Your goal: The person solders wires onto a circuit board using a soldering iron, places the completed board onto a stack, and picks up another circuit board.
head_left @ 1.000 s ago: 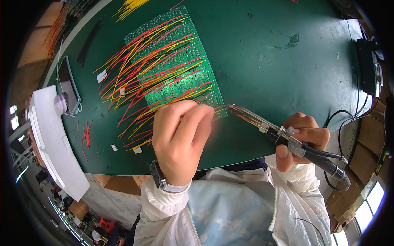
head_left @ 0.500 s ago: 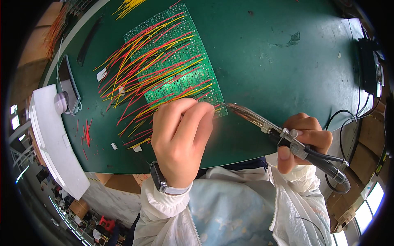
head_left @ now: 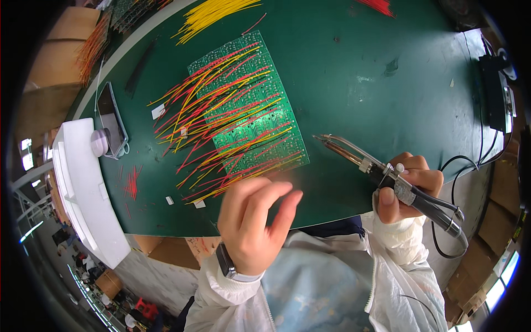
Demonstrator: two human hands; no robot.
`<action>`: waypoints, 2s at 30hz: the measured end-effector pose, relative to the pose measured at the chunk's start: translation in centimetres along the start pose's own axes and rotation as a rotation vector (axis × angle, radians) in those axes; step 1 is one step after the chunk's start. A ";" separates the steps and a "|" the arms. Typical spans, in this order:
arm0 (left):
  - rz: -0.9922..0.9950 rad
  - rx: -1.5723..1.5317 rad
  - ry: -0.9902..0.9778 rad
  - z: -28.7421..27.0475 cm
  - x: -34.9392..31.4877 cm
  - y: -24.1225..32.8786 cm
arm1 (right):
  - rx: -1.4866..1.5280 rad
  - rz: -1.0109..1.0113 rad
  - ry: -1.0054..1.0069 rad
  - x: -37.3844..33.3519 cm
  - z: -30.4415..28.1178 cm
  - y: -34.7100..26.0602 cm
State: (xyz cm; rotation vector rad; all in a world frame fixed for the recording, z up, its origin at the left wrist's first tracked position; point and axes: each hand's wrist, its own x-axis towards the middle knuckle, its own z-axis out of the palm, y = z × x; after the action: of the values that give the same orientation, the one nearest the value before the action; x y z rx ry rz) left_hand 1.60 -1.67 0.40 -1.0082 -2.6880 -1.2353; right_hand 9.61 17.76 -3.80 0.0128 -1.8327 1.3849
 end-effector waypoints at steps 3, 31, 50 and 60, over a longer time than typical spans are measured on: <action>-0.508 -0.519 -0.320 -0.4 -1.9 0.7 | 0.005 -0.031 0.012 0.0 0.2 0.2; -0.708 -1.414 0.339 -1.0 0.3 -2.3 | -0.133 0.018 0.121 -0.5 0.0 0.3; -0.253 -0.972 0.517 -16.2 10.5 -17.7 | -0.167 0.061 0.111 -0.9 -0.1 0.1; -0.482 -1.341 0.509 -20.6 26.5 -34.6 | -0.219 0.085 0.125 -0.8 -0.2 0.1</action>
State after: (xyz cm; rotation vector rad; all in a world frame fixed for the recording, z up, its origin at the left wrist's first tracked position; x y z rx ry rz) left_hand -43.73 -17.87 -1.60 0.1320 -1.5009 -2.9333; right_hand 10.16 17.59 -4.37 -0.2611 -1.8876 1.2064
